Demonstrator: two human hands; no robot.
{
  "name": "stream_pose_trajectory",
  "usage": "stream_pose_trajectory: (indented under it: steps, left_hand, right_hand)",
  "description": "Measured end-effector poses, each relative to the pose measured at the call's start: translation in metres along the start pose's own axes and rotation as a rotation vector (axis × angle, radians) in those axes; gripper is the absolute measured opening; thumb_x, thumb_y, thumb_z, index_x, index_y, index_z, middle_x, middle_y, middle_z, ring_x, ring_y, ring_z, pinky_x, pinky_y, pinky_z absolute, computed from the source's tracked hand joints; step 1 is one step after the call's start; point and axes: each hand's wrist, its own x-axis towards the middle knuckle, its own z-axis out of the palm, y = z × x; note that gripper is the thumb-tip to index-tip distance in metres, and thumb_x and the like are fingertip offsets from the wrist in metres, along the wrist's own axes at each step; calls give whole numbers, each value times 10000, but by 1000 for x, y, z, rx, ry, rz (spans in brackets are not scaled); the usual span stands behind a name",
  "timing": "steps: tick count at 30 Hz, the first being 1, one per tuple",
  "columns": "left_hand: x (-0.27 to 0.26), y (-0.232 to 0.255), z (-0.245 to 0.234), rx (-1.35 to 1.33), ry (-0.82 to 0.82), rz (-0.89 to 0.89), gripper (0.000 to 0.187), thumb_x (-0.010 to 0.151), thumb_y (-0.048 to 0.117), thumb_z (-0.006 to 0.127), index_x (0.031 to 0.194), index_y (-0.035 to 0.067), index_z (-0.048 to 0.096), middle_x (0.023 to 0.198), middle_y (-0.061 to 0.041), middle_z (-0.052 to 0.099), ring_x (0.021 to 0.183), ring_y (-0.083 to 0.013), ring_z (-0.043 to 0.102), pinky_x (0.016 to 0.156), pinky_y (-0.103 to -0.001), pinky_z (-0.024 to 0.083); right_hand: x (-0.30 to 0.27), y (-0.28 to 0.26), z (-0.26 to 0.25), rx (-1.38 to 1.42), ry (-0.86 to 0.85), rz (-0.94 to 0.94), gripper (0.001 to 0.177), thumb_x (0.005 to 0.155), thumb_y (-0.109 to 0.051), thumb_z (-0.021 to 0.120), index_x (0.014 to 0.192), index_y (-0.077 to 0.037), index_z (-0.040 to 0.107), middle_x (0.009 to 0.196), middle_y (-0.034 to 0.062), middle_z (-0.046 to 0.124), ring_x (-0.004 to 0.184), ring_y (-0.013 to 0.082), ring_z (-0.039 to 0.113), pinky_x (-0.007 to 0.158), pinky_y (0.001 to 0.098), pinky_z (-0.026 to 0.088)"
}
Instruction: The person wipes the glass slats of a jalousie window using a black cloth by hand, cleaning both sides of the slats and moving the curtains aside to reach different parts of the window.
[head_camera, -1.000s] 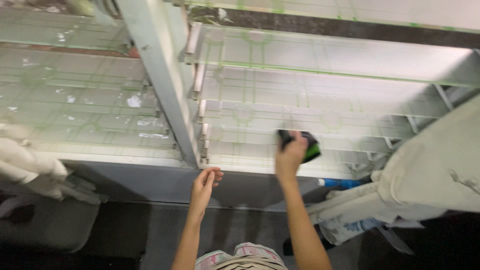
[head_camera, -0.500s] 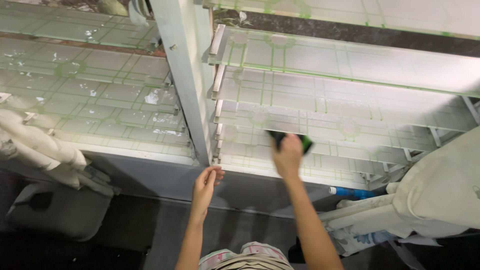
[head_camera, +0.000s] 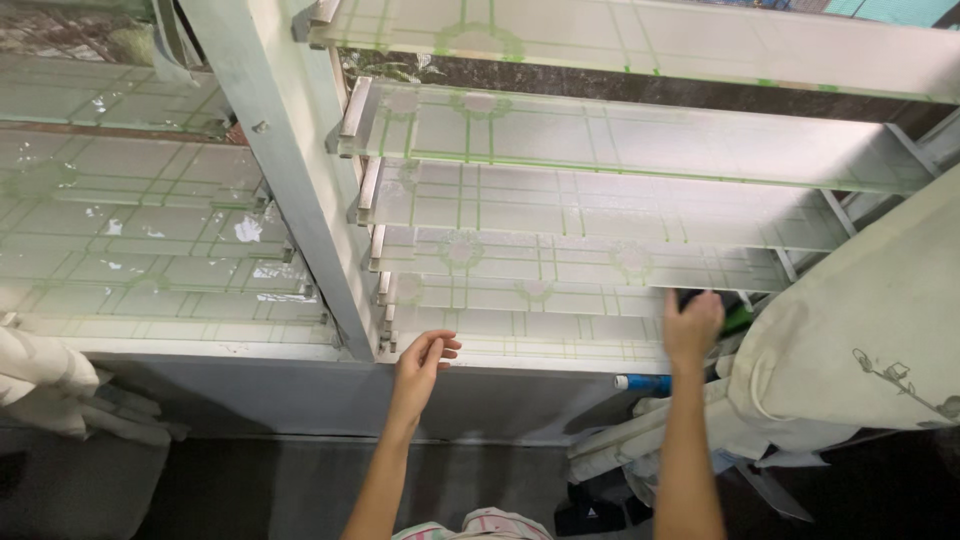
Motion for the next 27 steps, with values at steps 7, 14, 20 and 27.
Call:
stream_pose_trajectory:
  steps: [7,14,20,27]
  left_hand:
    - [-33,-2,-45,80,138,-74,290,1041,207,497,1140,72,733,1023,-43,773,983,-143,719,873,-291,576]
    - [-58,-5,-87,-3,240,-53,282,1050,193,503,1153,39,715,1056,-79,769,979,-168,717,859,-310,552]
    - [-58,-3,-84,10,221,-81,286,1048,192,498,1158,44,717,1055,-73,768,977,-161,706,861,-310,552]
    - [-37,-5,-52,28,103,-99,292,1058,200,487,1142,55,727,1028,-56,764,965,-159,701,859,-311,557]
  right_hand:
    - [-51,-264,-6,366,-88,-187,483,940,-446,730,763,-7,629,801,174,594,847,413,594,819,535,431]
    - [-74,-427,-50,572,-297,-549,431,947,-271,671,1231,54,674,1362,161,639,1288,351,545,1119,463,389]
    - [-68,-376,-53,630,-294,-558,421,953,-270,670,1258,21,669,1364,148,641,1295,337,549,1129,471,378]
    - [-41,-195,-75,332,-65,-186,413,962,-230,724,1252,47,622,1312,255,626,1240,436,536,1094,510,398]
